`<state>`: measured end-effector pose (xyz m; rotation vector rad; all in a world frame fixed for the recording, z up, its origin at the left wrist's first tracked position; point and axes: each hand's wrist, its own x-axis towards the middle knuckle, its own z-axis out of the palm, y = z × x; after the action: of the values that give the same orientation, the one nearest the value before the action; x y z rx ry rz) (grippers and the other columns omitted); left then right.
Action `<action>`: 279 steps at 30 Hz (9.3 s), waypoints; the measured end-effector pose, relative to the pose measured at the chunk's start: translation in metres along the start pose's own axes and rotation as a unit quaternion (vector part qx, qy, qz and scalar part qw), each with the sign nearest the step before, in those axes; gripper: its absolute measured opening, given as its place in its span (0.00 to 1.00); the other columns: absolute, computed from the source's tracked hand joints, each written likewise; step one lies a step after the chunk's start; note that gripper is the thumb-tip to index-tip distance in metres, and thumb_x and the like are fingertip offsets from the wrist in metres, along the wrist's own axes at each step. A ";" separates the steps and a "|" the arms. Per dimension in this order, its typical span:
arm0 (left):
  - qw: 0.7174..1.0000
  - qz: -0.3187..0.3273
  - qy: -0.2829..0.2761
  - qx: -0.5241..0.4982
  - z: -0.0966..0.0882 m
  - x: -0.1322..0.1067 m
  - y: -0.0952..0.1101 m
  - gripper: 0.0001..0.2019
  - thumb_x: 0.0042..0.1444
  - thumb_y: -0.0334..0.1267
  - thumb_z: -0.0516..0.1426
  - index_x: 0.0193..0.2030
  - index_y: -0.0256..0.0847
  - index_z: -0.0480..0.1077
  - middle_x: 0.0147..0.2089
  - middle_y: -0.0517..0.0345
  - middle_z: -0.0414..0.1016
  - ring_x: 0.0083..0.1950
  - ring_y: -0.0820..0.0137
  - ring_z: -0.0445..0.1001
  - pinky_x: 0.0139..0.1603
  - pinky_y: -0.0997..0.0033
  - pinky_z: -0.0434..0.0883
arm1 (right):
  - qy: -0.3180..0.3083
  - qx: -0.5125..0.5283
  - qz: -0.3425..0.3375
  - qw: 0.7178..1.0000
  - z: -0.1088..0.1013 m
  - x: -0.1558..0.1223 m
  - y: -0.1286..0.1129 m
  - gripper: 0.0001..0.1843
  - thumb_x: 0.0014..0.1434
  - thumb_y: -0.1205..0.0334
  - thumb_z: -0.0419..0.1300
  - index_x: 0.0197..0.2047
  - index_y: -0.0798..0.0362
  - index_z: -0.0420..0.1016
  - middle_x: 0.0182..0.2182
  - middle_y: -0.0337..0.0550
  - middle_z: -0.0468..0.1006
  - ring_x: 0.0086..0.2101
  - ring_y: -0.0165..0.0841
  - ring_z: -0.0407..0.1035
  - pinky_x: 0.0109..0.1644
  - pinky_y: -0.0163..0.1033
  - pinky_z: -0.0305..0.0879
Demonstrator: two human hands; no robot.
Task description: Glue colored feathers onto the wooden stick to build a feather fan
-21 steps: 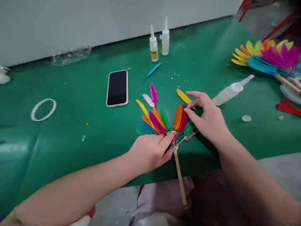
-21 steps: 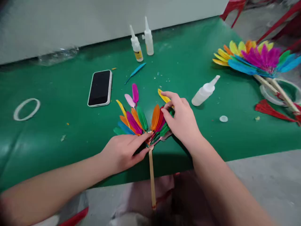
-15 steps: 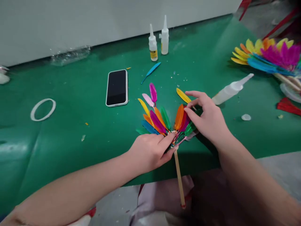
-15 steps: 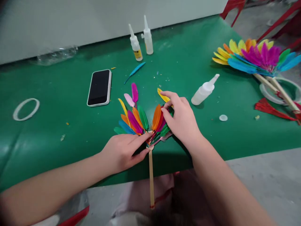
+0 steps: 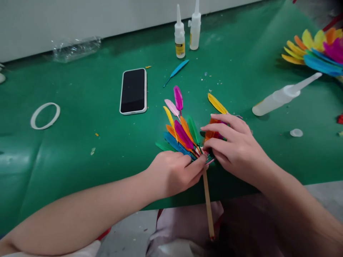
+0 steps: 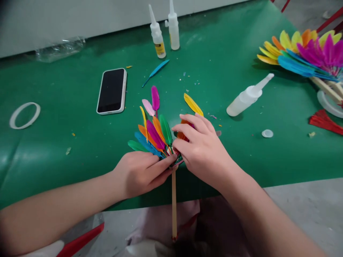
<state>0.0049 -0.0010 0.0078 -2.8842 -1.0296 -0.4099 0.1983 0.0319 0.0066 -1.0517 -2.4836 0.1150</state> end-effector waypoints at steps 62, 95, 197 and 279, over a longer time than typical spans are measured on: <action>0.995 -0.025 -0.055 -0.073 0.004 -0.001 -0.002 0.20 0.59 0.42 0.48 0.56 0.35 0.59 0.29 0.58 0.74 0.27 0.71 0.74 0.24 0.73 0.68 | 0.065 0.163 0.285 0.942 0.000 0.005 0.023 0.21 0.54 0.67 0.56 0.51 0.45 0.63 0.35 0.37 0.72 0.37 0.29 0.66 0.35 0.34 0.62; 0.998 -0.020 0.064 -0.013 -0.004 0.001 -0.007 0.12 0.59 0.35 0.49 0.48 0.37 0.67 0.23 0.63 0.72 0.24 0.74 0.72 0.22 0.75 0.63 | 0.215 0.207 0.340 0.892 -0.001 0.000 0.029 0.14 0.56 0.57 0.53 0.45 0.49 0.68 0.37 0.41 0.72 0.39 0.31 0.66 0.46 0.44 0.64; 0.996 -0.031 0.074 -0.050 0.009 0.011 0.002 0.11 0.54 0.37 0.53 0.43 0.40 0.71 0.46 0.51 0.72 0.50 0.62 0.65 0.47 0.61 0.64 | 0.173 0.080 0.137 0.972 -0.017 -0.006 0.005 0.08 0.56 0.65 0.53 0.39 0.49 0.71 0.38 0.40 0.72 0.44 0.35 0.62 0.53 0.46 0.60; 0.624 -0.415 0.342 -0.567 -0.011 0.047 0.001 0.10 0.44 0.38 0.63 0.33 0.35 0.73 0.27 0.57 0.77 0.28 0.71 0.76 0.26 0.78 0.73 | 0.284 0.237 0.107 0.923 -0.005 0.001 -0.023 0.06 0.52 0.67 0.58 0.30 0.52 0.62 0.34 0.39 0.71 0.38 0.28 0.68 0.41 0.36 0.67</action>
<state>0.0379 0.0259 0.0310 -1.8939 -2.3447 -2.7579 0.1843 0.0164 0.0170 -0.9653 -1.6987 0.3944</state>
